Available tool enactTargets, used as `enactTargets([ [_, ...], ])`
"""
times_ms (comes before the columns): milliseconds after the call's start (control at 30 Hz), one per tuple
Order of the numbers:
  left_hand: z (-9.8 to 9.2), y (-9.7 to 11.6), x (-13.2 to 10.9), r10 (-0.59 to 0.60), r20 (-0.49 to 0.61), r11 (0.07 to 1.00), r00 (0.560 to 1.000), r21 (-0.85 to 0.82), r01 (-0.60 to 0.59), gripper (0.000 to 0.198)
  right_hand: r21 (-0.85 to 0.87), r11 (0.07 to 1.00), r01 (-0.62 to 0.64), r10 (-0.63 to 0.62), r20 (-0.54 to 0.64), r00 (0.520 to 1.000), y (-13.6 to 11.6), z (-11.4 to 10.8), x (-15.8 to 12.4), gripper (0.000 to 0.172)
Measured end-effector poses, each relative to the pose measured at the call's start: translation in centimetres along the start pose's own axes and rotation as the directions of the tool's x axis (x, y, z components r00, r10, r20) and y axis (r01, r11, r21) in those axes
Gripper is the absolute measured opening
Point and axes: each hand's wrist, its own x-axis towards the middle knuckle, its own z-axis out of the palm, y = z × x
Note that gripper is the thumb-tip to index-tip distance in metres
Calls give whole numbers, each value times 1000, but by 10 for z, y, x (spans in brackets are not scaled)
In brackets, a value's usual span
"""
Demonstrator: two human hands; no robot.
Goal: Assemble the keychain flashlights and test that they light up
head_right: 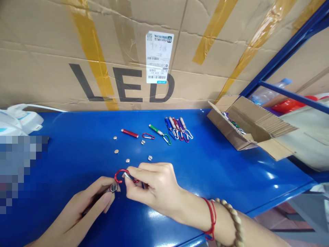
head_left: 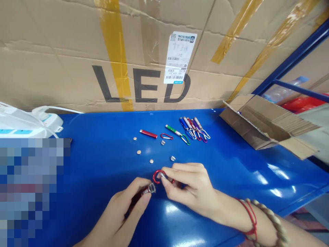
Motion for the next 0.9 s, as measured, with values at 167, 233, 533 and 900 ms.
enactTargets([
  [167,0,-8,3,82,84,996,993,32,-85,26,38,999,-18,14,98,995,-1,1,-2,28],
  [233,0,-12,4,69,103,997,992,27,-72,23,32,999,-11,8,103,995,-1,0,-2,27],
  [533,-3,-13,1,74,140,997,987,1,-75,24,39,999,-4,-2,150,989,0,2,-2,25],
  [900,-2,-14,2,11,45,996,999,-86,-7,32,18,999,-42,38,204,978,4,0,-3,27],
])
